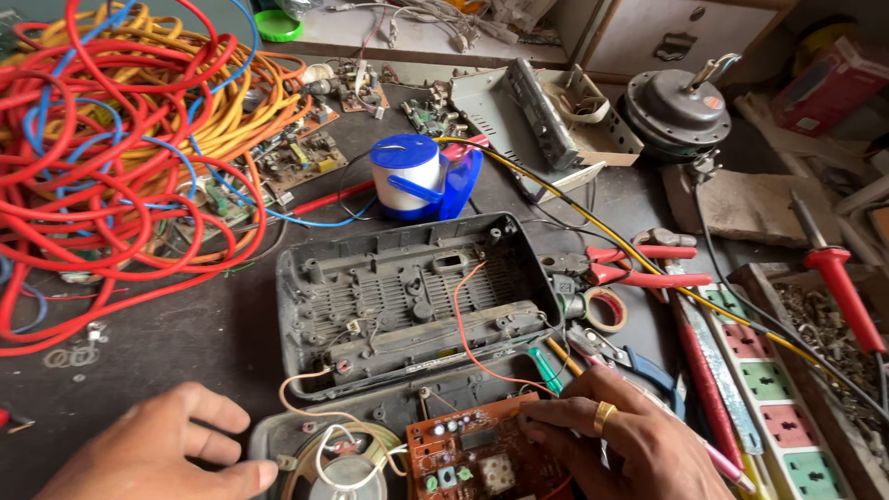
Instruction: The person uses a screwdriver to adjust components on a circuit board inside a disassembled portable radio. They then reassemble the radio casing and test the device by turning the tuning knob.
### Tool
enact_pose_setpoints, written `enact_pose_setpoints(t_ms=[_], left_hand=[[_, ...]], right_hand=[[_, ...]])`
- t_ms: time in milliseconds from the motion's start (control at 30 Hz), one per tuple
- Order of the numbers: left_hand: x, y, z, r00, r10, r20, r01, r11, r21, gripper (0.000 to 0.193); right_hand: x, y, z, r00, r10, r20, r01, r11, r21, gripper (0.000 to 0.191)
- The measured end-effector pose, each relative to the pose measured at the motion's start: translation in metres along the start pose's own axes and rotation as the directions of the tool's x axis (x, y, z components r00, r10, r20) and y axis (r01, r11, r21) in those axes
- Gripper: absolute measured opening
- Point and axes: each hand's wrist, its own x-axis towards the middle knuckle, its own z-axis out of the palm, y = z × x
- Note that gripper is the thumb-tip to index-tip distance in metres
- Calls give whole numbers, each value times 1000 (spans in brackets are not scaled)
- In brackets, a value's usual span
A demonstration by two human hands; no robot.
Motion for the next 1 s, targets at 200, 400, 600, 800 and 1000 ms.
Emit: enact_pose_setpoints(t_ms=[200,400,600,800,1000], left_hand=[[12,-10,5,993,-12,118,22,996,-85,64],[16,-10,3,994,-4,105,8,1000,-30,61],[19,-14,6,990,49,133,-38,996,-85,58],[17,-12,6,990,58,131,-50,997,-67,55],[10,-3,4,991,43,123,-39,999,-36,54]], right_hand=[[1,2,-2,962,-264,-67,269,960,84,26],[5,5,-4,944,-329,-13,329,944,2,26],[3,4,-5,934,-355,-44,356,935,-1,28],[3,-3,-5,930,-362,-65,365,931,30,27],[3,-5,-7,959,-283,8,284,959,-24,34]])
